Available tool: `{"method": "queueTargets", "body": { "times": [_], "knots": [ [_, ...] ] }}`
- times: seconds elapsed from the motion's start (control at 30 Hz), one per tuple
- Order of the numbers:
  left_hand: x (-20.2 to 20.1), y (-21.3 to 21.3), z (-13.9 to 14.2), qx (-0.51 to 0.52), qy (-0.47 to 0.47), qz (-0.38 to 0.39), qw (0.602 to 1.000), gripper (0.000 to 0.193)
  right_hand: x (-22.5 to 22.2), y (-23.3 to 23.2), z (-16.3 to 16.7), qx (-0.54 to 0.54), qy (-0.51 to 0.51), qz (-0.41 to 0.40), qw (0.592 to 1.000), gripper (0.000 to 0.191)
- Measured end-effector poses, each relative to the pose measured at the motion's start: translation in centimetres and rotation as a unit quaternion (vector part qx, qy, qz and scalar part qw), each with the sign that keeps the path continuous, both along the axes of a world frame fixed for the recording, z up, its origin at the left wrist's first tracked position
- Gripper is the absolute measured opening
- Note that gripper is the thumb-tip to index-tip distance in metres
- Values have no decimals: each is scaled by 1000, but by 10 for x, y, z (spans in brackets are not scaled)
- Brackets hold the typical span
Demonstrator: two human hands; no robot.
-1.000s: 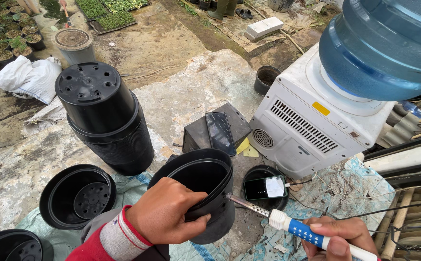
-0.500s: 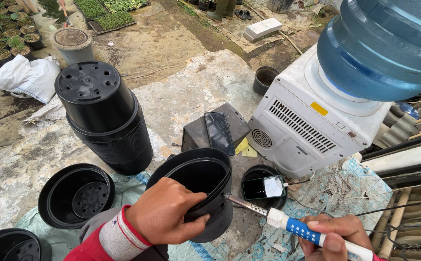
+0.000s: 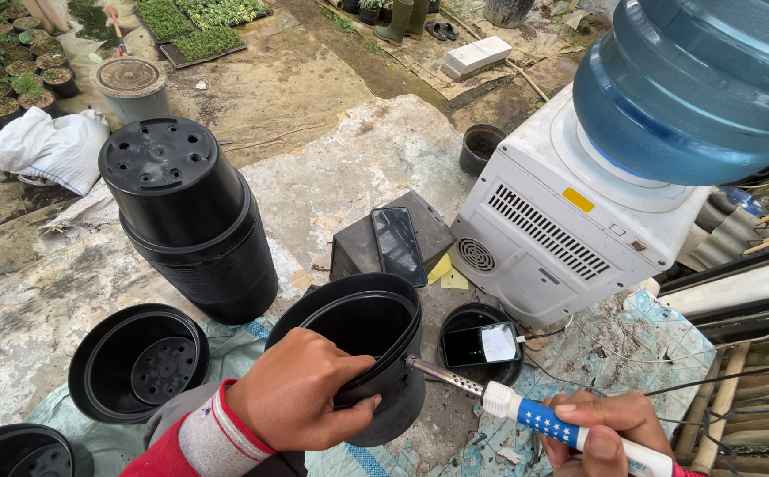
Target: The person uses a soldering iron to melt holes into the sides of black plastic pots. They hold each pot, apply the tool to create holes, inspect the result, and place the pot down before picking up another.
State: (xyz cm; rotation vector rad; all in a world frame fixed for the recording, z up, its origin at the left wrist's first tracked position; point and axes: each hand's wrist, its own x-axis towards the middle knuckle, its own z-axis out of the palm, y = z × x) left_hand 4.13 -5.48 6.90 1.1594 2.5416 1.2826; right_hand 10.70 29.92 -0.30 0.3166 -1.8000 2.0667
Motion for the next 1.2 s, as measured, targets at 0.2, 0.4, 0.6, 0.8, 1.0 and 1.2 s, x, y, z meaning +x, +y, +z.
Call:
{"method": "queueTargets", "body": {
  "times": [0.2,0.4,0.6,0.8,1.0,1.2],
  "knots": [
    [0,-2,3,31,4,31,999,21,-8,2,36,4,60,-40,997,42],
    [9,-3,9,137,70,72,985,17,-24,-24,30,-40,58,-185,980,36],
    [22,12,7,298,84,41,950,22,-45,-53,33,-52,-44,-50,996,64],
    [24,23,-6,318,23,12,948,31,-47,-78,23,-135,-159,31,978,120],
    [24,31,-39,404,-128,44,905,47,-48,-72,25,-123,-198,7,973,115],
    [15,30,-69,478,-349,38,805,54,-48,-72,24,-141,-210,-8,967,109]
  ]
}}
